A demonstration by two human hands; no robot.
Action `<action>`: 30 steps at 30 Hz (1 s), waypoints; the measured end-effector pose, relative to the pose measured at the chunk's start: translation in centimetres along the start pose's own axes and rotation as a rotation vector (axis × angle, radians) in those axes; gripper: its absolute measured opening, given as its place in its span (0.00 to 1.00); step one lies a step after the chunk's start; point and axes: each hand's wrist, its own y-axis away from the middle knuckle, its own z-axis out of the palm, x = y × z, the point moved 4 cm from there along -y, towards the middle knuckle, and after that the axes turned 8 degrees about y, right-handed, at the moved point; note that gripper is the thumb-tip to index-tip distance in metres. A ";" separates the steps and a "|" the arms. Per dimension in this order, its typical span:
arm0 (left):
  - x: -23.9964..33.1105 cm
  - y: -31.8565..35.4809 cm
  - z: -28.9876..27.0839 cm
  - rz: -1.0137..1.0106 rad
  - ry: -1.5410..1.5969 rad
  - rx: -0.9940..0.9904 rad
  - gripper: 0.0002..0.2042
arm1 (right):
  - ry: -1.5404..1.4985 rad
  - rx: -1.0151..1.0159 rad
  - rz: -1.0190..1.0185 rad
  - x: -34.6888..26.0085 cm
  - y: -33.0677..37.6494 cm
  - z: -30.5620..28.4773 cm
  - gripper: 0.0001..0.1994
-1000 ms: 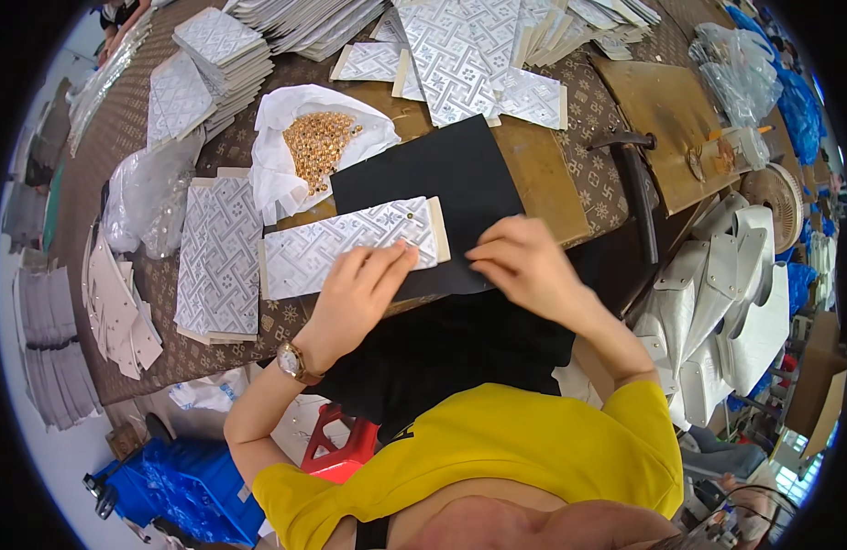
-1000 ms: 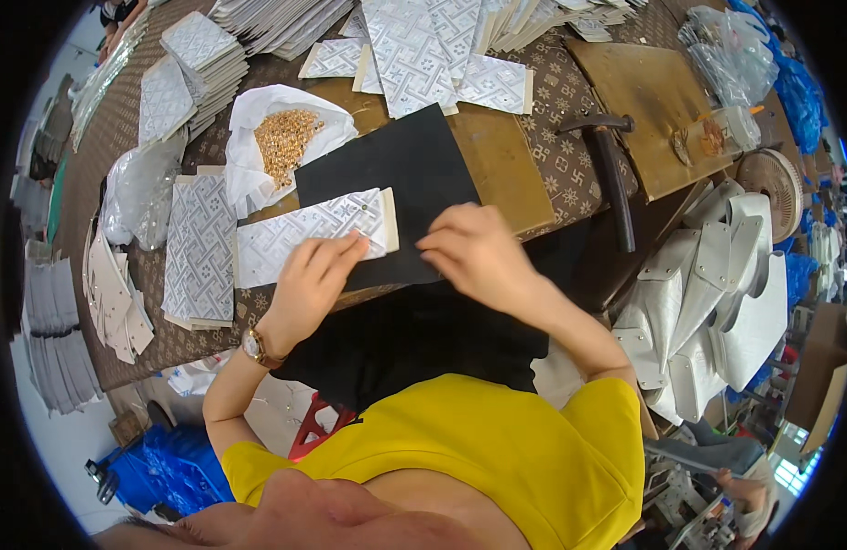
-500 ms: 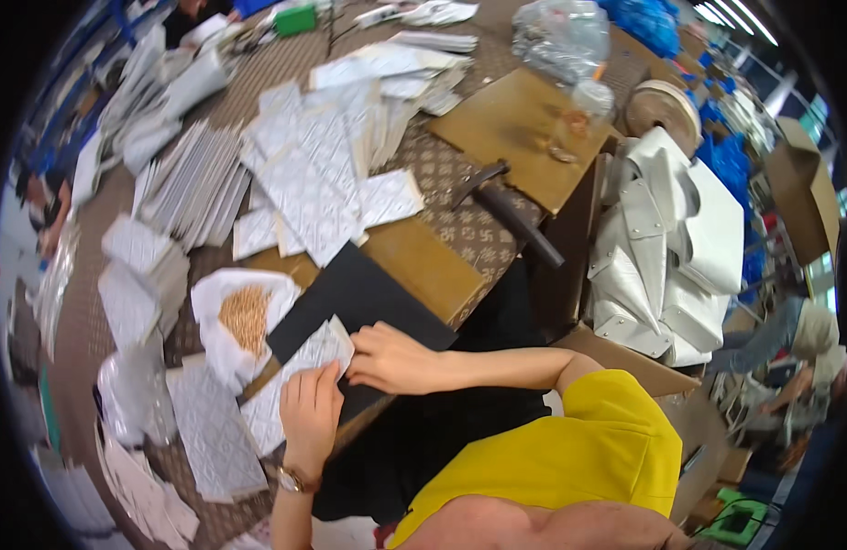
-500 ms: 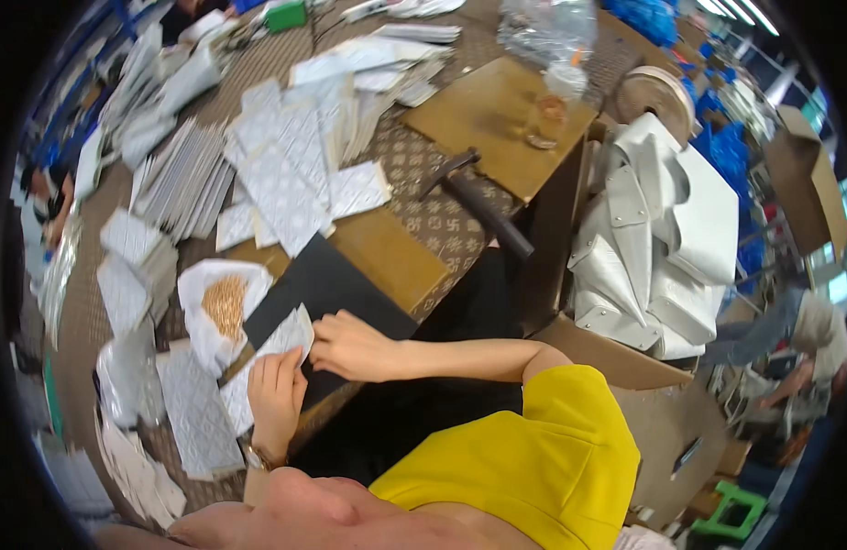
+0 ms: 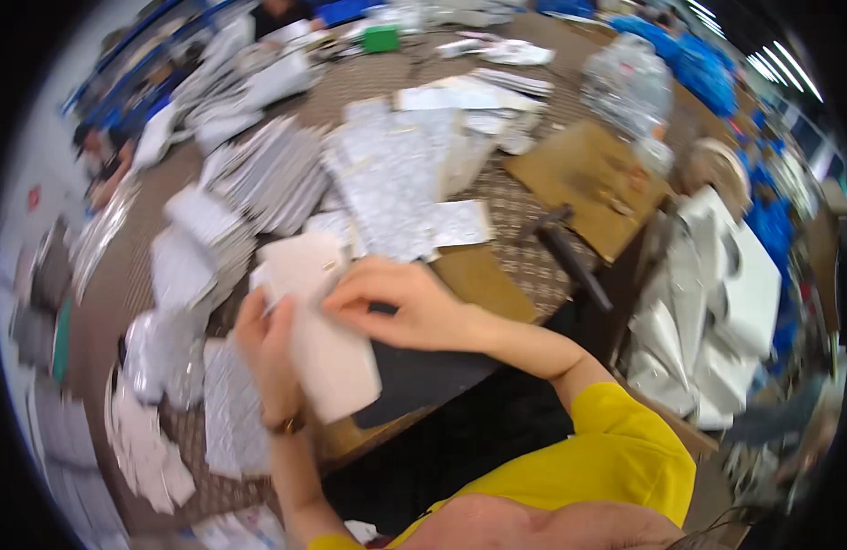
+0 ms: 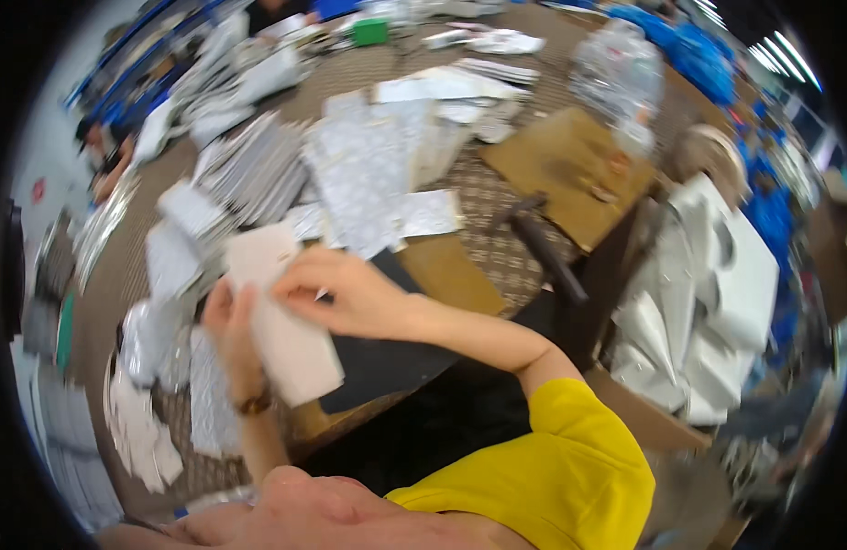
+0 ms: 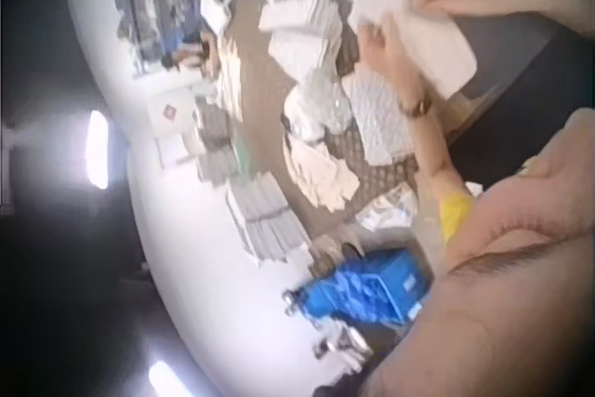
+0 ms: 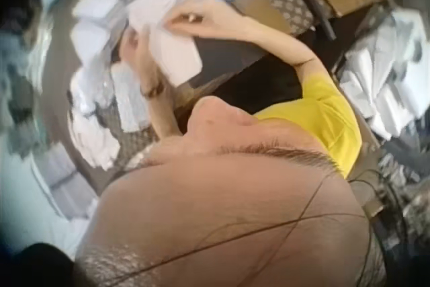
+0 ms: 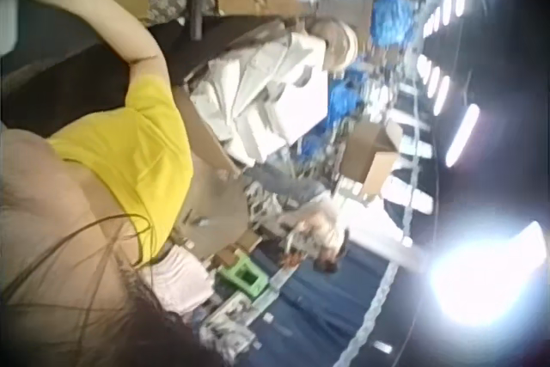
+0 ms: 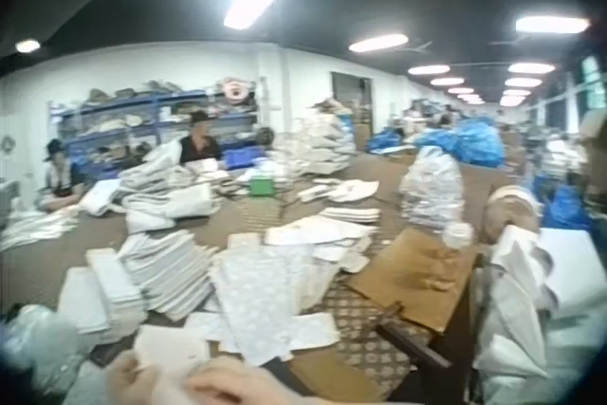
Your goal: Installing metal rivets into white material components using a hand punch and hammer.
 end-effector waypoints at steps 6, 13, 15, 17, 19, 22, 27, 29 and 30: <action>-5.1 1.3 -1.8 -0.098 0.244 0.084 0.12 | -0.082 -0.071 0.208 4.0 -2.1 3.1 0.09; -3.9 2.3 -1.2 -0.147 0.202 0.083 0.11 | 0.037 -0.018 0.109 4.9 -0.9 4.8 0.08; -3.9 2.4 -0.9 -0.159 0.187 0.078 0.11 | -0.041 0.010 0.213 5.2 -0.7 4.6 0.08; -3.8 2.4 -0.5 -0.184 0.203 0.071 0.10 | -0.051 0.023 0.212 5.4 -0.5 4.4 0.08; -4.1 2.6 -0.2 -0.200 0.207 0.067 0.09 | -0.069 0.048 0.198 5.4 -0.3 4.2 0.08; -4.4 2.7 0.2 -0.130 0.170 0.002 0.08 | -0.054 0.052 0.170 5.5 0.0 4.2 0.08; -4.3 2.6 0.3 -0.046 0.169 -0.026 0.07 | -0.097 -0.014 0.222 6.0 0.2 4.2 0.09; -4.2 2.6 0.2 -0.031 0.139 -0.038 0.07 | -0.121 0.007 0.223 6.3 0.3 4.5 0.09; -4.1 2.7 0.2 -0.022 0.125 -0.046 0.08 | -0.142 0.029 0.223 6.3 0.5 4.5 0.09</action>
